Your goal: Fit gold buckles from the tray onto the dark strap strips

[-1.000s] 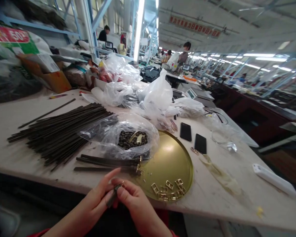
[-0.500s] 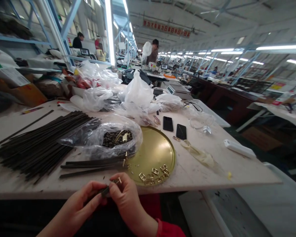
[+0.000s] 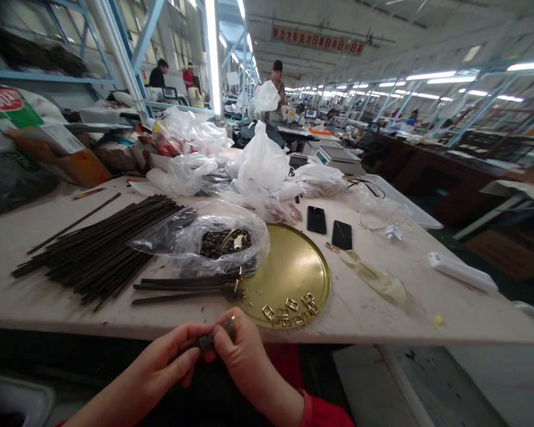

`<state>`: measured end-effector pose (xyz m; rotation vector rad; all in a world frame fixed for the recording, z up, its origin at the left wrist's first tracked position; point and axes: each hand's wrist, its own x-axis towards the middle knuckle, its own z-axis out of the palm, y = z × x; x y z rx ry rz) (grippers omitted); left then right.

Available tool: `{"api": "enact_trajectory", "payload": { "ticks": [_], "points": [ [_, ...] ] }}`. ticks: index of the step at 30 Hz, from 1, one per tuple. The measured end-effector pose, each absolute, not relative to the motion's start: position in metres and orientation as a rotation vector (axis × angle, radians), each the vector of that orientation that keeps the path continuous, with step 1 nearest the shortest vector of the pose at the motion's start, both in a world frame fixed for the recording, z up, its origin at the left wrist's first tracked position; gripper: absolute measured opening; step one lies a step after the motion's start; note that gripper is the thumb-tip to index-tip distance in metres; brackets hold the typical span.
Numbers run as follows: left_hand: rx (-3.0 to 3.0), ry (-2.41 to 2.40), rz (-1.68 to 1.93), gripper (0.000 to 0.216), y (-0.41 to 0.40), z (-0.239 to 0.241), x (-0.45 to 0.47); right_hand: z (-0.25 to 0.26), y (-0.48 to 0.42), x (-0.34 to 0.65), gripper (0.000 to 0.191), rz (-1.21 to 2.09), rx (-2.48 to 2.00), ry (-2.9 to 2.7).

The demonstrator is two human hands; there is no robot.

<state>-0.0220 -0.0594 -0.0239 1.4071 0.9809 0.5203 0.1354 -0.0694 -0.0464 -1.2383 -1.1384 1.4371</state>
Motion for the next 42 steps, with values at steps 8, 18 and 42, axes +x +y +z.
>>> {"api": "enact_trajectory", "payload": {
  "ticks": [8, 18, 42],
  "points": [
    [1.347, 0.992, 0.426, 0.027, -0.061, -0.022, -0.022, -0.051, -0.080, 0.137, 0.019, 1.473, -1.170, -1.329],
    [1.209, 0.895, 0.323, 0.028, -0.067, -0.017, -0.024, -0.051, -0.096, 0.149, 0.017, 1.612, -1.166, -1.420],
    [1.925, 1.052, 0.171, 0.026, -0.049, -0.001, -0.026, -0.055, -0.084, 0.141, 0.029, 1.246, -1.252, -1.506]
  ]
}}
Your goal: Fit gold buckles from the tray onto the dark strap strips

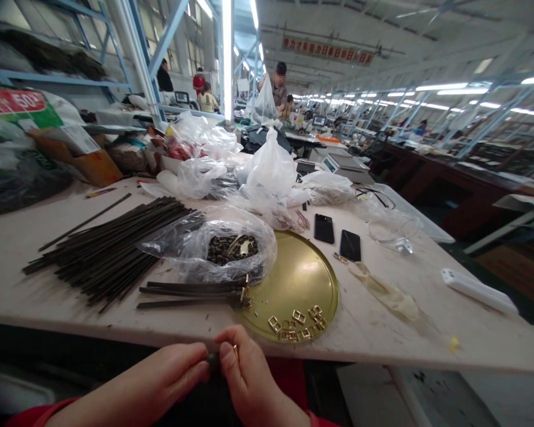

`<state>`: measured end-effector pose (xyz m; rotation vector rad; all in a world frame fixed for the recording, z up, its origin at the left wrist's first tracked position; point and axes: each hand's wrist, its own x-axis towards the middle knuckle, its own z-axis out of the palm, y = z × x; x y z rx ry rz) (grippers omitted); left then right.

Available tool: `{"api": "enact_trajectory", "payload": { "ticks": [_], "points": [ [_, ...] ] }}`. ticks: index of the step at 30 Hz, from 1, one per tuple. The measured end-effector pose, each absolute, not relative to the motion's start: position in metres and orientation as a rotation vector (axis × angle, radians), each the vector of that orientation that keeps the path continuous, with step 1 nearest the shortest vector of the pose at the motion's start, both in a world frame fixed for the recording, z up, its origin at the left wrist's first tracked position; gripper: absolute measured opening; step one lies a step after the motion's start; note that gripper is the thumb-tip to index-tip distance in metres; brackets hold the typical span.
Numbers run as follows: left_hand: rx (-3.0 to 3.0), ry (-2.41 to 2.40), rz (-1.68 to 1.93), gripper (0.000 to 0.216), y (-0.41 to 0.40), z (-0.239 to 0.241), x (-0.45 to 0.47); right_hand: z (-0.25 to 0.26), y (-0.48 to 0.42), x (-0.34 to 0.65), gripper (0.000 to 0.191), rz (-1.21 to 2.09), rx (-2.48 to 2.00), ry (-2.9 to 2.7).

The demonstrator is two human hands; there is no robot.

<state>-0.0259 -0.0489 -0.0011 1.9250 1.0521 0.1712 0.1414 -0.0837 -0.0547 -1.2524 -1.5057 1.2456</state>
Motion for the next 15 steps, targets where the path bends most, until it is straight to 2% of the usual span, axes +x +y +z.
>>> {"api": "enact_trajectory", "payload": {
  "ticks": [5, 8, 11, 15],
  "points": [
    [2.212, 1.102, 0.223, 0.024, -0.013, -0.008, -0.025, -0.049, -0.044, 0.144, 0.026, 1.003, -1.306, -1.608],
    [2.434, 1.268, 0.401, 0.016, 0.021, -0.022, -0.027, -0.047, -0.008, 0.153, 0.021, 0.632, -1.455, -1.792],
    [2.517, 1.346, 0.498, 0.019, 0.044, -0.043, -0.028, -0.058, 0.019, 0.155, 0.018, 0.240, -1.475, -2.043],
    [2.578, 1.437, 0.561, 0.017, 0.047, -0.064, -0.035, -0.090, 0.035, 0.154, 0.036, -0.182, -1.371, -2.246]
  ]
}}
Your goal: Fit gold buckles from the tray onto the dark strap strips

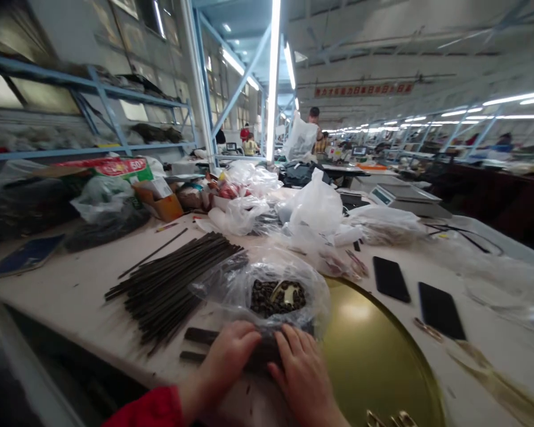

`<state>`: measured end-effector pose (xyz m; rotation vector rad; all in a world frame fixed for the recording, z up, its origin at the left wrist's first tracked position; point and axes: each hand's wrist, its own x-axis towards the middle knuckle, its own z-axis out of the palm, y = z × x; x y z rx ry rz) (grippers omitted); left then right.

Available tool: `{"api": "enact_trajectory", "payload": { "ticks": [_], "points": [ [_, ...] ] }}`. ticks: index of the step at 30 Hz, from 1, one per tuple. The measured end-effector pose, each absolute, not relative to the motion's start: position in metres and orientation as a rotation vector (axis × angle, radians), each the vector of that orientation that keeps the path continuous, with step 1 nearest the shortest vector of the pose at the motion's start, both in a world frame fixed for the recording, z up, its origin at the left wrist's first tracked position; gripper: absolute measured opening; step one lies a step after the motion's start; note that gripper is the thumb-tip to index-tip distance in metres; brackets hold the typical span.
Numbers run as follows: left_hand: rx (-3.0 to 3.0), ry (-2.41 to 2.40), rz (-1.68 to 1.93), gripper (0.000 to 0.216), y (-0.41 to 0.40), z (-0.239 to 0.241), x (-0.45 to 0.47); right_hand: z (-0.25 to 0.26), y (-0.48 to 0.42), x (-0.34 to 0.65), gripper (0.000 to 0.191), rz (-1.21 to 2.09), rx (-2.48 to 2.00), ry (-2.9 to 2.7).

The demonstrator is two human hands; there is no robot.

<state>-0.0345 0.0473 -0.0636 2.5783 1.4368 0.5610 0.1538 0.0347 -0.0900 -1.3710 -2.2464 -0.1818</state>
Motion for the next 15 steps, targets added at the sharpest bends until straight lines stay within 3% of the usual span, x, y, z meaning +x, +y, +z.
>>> {"api": "enact_trajectory", "payload": {
  "ticks": [4, 8, 11, 15],
  "points": [
    [2.629, 1.527, 0.602, 0.019, 0.053, -0.051, -0.078, -0.112, 0.043, 0.161, 0.042, -0.424, -1.203, -2.274],
    [2.397, 2.116, 0.544, 0.027, 0.108, -0.030, -0.134, -0.118, 0.053, 0.166, 0.044, -0.545, -1.101, -2.238],
    [2.314, 2.191, 0.376, 0.016, 0.158, -0.034, -0.152, -0.120, 0.058, 0.168, 0.041, -0.607, -1.076, -2.226],
    [2.236, 2.206, 0.167, 0.023, 0.187, -0.051, -0.150, -0.118, 0.053, 0.173, 0.040, -0.604, -1.090, -2.211]
  ]
}}
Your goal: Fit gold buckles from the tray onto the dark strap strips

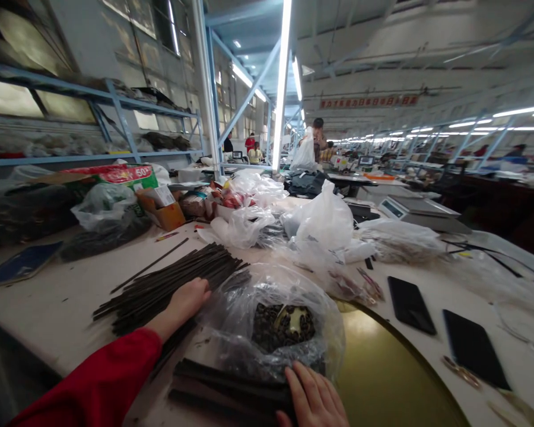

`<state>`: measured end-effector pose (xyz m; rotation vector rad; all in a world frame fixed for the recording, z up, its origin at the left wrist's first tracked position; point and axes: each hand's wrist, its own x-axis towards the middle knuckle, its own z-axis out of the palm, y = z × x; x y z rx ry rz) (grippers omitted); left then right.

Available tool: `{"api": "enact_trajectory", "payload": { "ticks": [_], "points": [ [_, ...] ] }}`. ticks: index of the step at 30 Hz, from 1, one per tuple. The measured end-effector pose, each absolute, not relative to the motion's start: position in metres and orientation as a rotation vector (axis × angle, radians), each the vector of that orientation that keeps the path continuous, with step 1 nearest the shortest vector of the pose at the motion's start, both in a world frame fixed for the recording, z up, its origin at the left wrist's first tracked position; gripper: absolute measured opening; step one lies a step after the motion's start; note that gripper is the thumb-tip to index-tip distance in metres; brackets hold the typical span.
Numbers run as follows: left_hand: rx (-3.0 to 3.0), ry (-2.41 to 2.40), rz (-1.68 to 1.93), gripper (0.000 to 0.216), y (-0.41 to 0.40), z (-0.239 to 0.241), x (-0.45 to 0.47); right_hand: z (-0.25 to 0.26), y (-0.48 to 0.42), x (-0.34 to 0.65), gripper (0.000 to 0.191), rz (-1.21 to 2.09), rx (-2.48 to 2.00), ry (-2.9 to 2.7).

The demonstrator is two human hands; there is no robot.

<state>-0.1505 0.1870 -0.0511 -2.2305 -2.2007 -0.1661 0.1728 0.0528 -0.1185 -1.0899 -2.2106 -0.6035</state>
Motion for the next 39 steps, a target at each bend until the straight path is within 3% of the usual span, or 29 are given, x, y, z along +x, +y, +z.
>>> {"api": "enact_trajectory", "payload": {
  "ticks": [12, 17, 22, 26, 28, 33, 36, 39],
  "points": [
    [-2.161, -2.356, -0.065, 0.027, 0.180, -0.048, -0.142, -0.068, 0.000, 0.164, 0.039, -0.187, -1.364, -2.222],
    [-2.094, -2.320, -0.240, 0.026, 0.164, -0.019, -0.144, -0.054, -0.023, 0.169, 0.037, 0.053, -1.386, -2.149],
    [-2.265, -2.057, -0.480, 0.033, 0.109, 0.018, -0.125, -0.046, -0.025, 0.169, 0.031, 0.558, -1.362, -1.817],
    [-2.800, -1.735, -0.578, 0.031, 0.034, 0.007, -0.095, -0.035, -0.010, 0.163, 0.045, 1.131, -1.216, -1.264],
    [-2.827, -1.712, -0.653, 0.033, 0.003, -0.005, -0.084, -0.029, -0.003, 0.161, 0.045, 1.267, -1.157, -1.121],
    [-3.066, -2.088, -0.975, 0.032, -0.024, -0.015, -0.062, -0.026, 0.001, 0.155, 0.039, 1.355, -1.181, -1.175],
    [-3.338, -2.695, -1.018, 0.036, -0.017, -0.009, -0.046, -0.034, 0.006, 0.147, 0.035, 1.405, -1.222, -1.298],
    [-3.214, -3.179, -1.278, 0.039, -0.009, -0.005, -0.035, -0.041, 0.027, 0.144, 0.030, 1.159, -1.422, -1.645]
  ]
}}
